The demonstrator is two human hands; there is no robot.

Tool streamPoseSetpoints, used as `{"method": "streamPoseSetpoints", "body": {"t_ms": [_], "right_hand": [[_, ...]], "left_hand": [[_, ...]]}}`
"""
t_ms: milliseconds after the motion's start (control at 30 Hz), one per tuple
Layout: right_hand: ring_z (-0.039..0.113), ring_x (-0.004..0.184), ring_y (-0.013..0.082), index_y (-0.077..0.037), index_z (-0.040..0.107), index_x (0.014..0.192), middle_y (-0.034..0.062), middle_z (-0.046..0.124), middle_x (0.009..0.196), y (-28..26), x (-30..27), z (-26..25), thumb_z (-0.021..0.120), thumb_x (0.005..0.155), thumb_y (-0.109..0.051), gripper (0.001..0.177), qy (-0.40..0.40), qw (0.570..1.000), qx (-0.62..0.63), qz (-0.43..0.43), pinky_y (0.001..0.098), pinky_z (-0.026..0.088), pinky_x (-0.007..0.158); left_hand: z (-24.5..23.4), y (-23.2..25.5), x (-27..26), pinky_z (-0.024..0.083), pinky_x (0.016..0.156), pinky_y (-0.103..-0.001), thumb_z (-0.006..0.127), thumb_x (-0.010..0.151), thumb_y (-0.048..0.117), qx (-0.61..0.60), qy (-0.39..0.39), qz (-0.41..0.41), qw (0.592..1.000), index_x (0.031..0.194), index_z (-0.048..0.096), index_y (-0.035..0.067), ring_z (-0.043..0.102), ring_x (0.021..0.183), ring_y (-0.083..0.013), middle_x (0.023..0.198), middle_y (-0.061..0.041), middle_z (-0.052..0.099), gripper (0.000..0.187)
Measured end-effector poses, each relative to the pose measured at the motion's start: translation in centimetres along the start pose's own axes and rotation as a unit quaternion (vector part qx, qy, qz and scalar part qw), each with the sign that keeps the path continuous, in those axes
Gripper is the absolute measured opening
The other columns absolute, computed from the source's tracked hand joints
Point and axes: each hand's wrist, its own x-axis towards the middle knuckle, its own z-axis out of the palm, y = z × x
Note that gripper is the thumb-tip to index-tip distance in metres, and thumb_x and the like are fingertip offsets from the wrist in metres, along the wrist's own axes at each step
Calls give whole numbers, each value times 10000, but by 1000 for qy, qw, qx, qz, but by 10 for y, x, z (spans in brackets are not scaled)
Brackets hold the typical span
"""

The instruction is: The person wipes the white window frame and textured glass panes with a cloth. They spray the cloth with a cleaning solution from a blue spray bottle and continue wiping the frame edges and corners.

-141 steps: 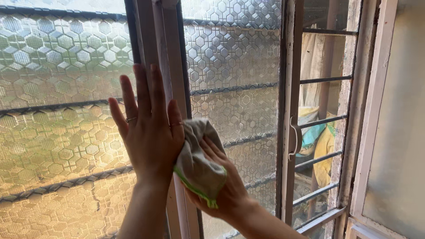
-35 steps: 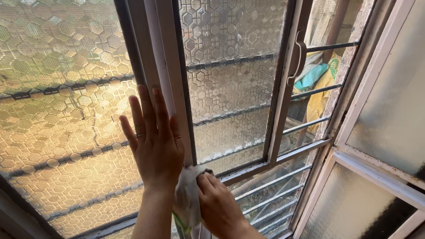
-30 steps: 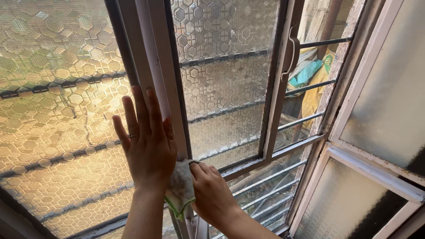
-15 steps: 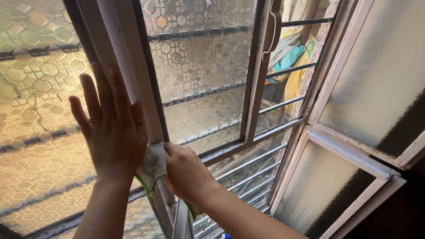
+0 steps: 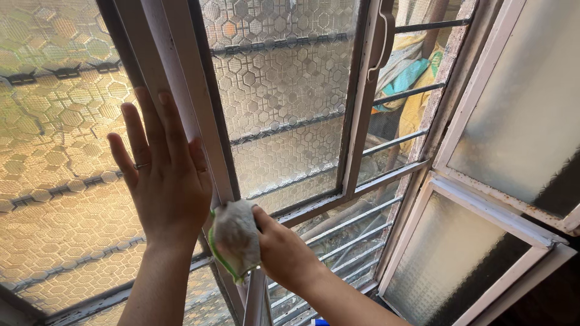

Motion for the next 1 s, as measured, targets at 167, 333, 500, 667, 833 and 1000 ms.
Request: {"method": "streamPoseSetpoints", "body": {"t_ms": [167, 333, 500, 667, 833, 1000], "right_hand": [[685, 1105, 314, 89, 632, 1113, 220, 694, 1119, 18, -28, 13, 534, 902, 109, 234, -83, 990, -114, -17, 365, 581, 1047], [744, 963, 276, 1, 598, 1172, 170, 703, 1091, -15, -8, -2, 632, 935, -26, 241, -26, 926, 273, 259, 341, 642, 871], [783, 931, 265, -2, 685, 1071, 180, 759, 1003, -41, 14, -8, 594, 955, 6, 148, 102, 930, 298, 189, 347, 652, 850], [738, 1041, 305, 38, 644, 1127, 225, 709, 1125, -44, -2, 5, 649, 966, -45, 181, 98, 987, 123, 39, 357, 641, 897], [532, 1451, 406, 87, 550, 1401, 318, 582, 1450, -40, -12, 40, 522, 1101, -163, 391, 95, 994, -8, -54, 520, 396, 1276], [303, 1549, 408, 66, 369, 1575, 297, 378, 1626, -51, -14, 79, 457, 1071, -312, 637, 11, 997, 47, 63, 698, 83, 1213]], "left_hand": [[6, 5, -3, -40, 1318, -539, 276, 1197, 340, -3, 17, -14, 1000, 1693, 43, 157, 29, 1646, -281, 1784, -100, 69, 577], [10, 5, -9, -27, 1317, -548, 300, 1188, 318, -6, 28, -13, 1000, 1690, 52, 152, 34, 1643, -296, 1776, -118, 74, 585], [14, 1, -26, -23, 1310, -540, 308, 1156, 331, -11, 15, 1, 1000, 1676, 58, 152, 36, 1632, -292, 1765, -113, 87, 604], [22, -1, -28, -40, 1295, -535, 299, 1138, 331, -16, 11, -2, 1000, 1669, 60, 139, 21, 1620, -287, 1758, -119, 83, 613], [23, -3, -29, -58, 1290, -532, 287, 1137, 335, -17, 15, 4, 1000, 1667, 50, 134, 0, 1616, -276, 1754, -132, 77, 614], [19, -4, -28, -49, 1301, -516, 281, 1152, 348, -6, 4, 8, 1000, 1672, 35, 152, -3, 1622, -259, 1763, -109, 71, 608]]}}
